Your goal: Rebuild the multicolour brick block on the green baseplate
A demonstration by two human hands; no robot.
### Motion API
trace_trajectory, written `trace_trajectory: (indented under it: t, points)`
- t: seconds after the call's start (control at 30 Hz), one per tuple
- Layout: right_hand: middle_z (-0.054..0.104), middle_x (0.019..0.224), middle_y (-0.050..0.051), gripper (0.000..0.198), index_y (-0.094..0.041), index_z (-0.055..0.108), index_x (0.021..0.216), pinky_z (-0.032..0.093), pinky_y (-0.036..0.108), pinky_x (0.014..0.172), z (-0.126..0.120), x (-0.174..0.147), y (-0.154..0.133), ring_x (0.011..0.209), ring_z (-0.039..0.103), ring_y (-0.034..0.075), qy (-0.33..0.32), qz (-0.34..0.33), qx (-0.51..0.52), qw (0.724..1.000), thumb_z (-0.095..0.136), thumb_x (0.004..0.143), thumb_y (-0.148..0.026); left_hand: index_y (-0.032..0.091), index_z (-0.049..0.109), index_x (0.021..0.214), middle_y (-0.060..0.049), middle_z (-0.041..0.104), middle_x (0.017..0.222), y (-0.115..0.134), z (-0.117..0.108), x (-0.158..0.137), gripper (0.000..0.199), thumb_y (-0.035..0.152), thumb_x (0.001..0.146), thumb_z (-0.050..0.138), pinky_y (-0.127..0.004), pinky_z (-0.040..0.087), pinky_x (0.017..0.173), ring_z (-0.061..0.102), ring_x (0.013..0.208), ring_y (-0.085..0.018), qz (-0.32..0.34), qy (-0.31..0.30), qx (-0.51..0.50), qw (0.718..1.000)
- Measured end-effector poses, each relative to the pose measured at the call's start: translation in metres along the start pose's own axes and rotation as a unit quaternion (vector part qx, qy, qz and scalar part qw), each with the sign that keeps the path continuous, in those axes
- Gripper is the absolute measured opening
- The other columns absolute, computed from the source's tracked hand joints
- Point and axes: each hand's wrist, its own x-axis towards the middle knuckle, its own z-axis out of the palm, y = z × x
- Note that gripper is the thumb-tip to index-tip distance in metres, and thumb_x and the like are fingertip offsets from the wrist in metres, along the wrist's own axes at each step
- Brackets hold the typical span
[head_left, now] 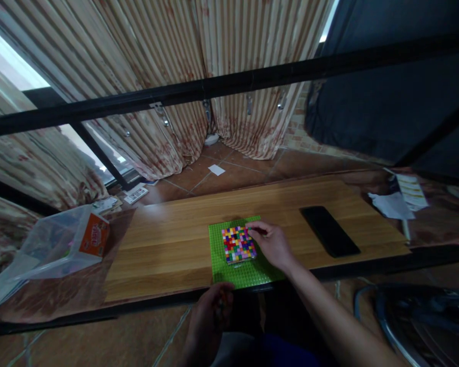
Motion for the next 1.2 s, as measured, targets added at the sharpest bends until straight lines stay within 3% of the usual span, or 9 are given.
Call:
trace_trajectory:
  t: [0.27, 0.47, 0.73, 0.97, 1.2]
  points:
    - [0.070, 0.091, 0.002, 0.018, -0.025, 0.071, 0.087, 0.044, 0.033, 0.086, 0.004, 0.016, -0.002, 0.092, 0.061, 0.018, -0.041, -0.085, -0.124, 0.988, 0.053, 0.085, -0.024, 0.015, 0.062, 0.094, 0.002, 0.051, 0.068, 0.005, -0.001, 0.000, 0.028, 0.034, 0.073, 0.059, -0.016, 0.023, 0.042, 0.040, 0.047, -0.003, -0.007, -0.015, 0.003, 1.000]
    - [0.070, 0.090, 0.003, 0.018, -0.024, 0.071, 0.088, 0.045, 0.032, 0.082, 0.007, 0.019, 0.003, 0.090, 0.061, 0.018, -0.041, -0.047, -0.114, 0.992, 0.054, 0.085, -0.028, 0.014, 0.062, 0.093, 0.001, 0.050, 0.069, 0.001, -0.004, 0.001, 0.028, 0.034, 0.076, 0.056, -0.016, 0.023, 0.043, 0.039, 0.048, -0.004, 0.008, -0.029, 0.018, 0.999]
    - [0.068, 0.089, 0.002, 0.017, -0.023, 0.069, 0.086, 0.042, 0.031, 0.083, 0.001, 0.018, -0.010, 0.092, 0.058, 0.018, -0.076, -0.086, -0.139, 0.984, 0.052, 0.087, -0.026, 0.014, 0.061, 0.094, 0.001, 0.050, 0.069, 0.005, -0.004, 0.001, 0.028, 0.034, 0.076, 0.057, -0.015, 0.024, 0.043, 0.039, 0.048, -0.003, 0.001, -0.015, 0.019, 1.000]
    - [0.069, 0.087, 0.002, 0.016, -0.023, 0.068, 0.080, 0.042, 0.032, 0.083, 0.002, 0.023, -0.005, 0.089, 0.060, 0.018, -0.087, -0.084, -0.136, 0.983, 0.054, 0.086, -0.026, 0.013, 0.061, 0.095, 0.001, 0.050, 0.068, 0.005, -0.002, 0.000, 0.028, 0.033, 0.077, 0.054, -0.016, 0.021, 0.042, 0.037, 0.046, -0.003, 0.007, -0.006, 0.024, 1.000]
    - [0.072, 0.086, 0.002, 0.012, -0.022, 0.070, 0.083, 0.047, 0.032, 0.076, 0.003, 0.030, 0.004, 0.081, 0.065, 0.018, -0.110, -0.014, -0.038, 0.993, 0.060, 0.079, -0.027, 0.013, 0.061, 0.094, 0.001, 0.050, 0.068, 0.004, -0.003, 0.003, 0.028, 0.033, 0.076, 0.055, -0.016, 0.020, 0.041, 0.037, 0.046, -0.003, 0.010, -0.020, 0.023, 1.000]
